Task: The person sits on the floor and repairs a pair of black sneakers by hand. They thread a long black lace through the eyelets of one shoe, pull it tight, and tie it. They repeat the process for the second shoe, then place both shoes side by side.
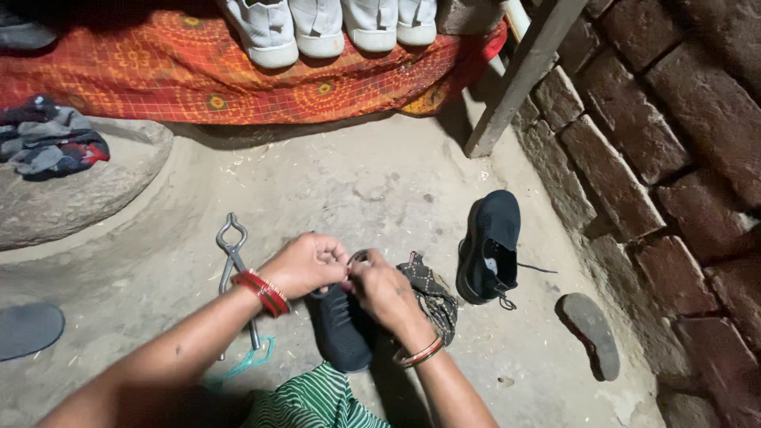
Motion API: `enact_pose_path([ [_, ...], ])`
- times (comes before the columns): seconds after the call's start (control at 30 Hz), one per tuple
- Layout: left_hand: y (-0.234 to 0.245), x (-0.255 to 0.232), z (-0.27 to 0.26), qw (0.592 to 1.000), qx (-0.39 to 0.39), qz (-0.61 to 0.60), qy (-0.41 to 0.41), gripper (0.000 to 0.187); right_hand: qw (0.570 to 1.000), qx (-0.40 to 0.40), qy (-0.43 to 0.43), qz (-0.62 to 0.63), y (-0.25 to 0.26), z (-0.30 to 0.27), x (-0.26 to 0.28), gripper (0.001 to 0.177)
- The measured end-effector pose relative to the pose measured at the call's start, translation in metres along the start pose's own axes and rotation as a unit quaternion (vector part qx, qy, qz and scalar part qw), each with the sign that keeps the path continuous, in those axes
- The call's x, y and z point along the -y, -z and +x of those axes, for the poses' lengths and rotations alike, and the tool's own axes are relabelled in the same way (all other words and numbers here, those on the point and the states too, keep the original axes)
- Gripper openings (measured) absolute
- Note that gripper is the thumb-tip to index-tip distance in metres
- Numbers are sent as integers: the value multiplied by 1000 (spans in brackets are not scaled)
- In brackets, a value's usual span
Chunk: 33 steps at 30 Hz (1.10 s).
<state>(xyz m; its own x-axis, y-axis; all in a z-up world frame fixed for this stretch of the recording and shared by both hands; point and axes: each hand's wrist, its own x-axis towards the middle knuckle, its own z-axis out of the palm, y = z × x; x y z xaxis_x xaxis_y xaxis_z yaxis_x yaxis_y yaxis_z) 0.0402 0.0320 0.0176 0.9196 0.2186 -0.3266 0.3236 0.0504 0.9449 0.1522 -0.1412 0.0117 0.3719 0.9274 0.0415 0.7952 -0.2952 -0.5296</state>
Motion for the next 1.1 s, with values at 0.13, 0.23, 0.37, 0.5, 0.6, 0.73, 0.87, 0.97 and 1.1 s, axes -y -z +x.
enact_pose_path([
  [0.13,4,-28,41,980,-49,162,-101,8,995,-79,-50,43,15,10,-26,19],
  [0.23,1,-51,79,973,-53,179,-137,10,984,-139,-107,-2,27,16,-42,18],
  [0.37,-14,-71,104,965,-84,207,-136,16,977,-156,-142,17,54,20,-52,23],
  [0.5,-32,-81,109,965,-51,212,-143,17,974,-147,-68,157,74,13,-57,40],
  [0.6,-40,-85,107,966,-16,213,-145,15,973,-109,-69,192,73,8,-59,24],
  [0.73,-43,-83,110,979,66,117,-153,16,890,-118,-162,410,57,10,-65,25],
  [0.87,-37,-56,127,985,6,-8,-170,22,850,-151,-166,476,46,17,-77,22],
  [0.97,-33,-26,143,976,-110,-46,-182,30,747,-209,-244,582,41,20,-92,20],
  [1.1,-34,14,133,982,-117,29,-142,42,610,-263,-222,714,49,12,-121,10],
])
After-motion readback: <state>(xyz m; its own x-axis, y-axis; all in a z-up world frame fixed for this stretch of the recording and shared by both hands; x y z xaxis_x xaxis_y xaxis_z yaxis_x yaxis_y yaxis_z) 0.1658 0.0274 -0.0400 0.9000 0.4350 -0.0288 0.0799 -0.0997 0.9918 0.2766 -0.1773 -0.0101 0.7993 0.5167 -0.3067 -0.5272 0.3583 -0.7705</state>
